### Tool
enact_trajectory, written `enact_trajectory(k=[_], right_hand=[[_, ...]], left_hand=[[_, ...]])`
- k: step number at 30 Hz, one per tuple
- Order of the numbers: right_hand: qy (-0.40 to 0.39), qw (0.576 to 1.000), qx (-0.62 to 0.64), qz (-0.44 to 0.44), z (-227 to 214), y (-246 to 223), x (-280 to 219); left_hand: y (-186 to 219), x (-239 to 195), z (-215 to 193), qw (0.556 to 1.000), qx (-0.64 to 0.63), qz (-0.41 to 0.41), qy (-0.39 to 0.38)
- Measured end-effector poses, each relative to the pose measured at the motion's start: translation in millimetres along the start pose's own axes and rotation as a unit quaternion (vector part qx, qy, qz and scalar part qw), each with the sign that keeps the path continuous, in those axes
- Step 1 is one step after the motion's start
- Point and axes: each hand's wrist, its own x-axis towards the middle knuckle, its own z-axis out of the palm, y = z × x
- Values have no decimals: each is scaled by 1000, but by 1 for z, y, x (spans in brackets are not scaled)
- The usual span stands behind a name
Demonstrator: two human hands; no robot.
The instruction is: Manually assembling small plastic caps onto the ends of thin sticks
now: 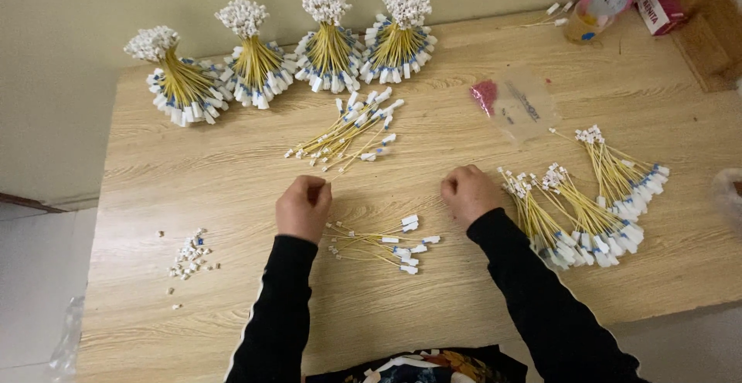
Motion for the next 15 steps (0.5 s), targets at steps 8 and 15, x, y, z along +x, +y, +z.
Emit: enact_trajectory(k=[8, 15], right_hand=[[60, 927, 367, 41, -63, -72, -49], [0, 784, 618, -57, -102, -150, -100]], left_hand=[[37, -41, -23, 891, -427, -156, 1], [63, -56, -23, 841, -510, -181, -4]])
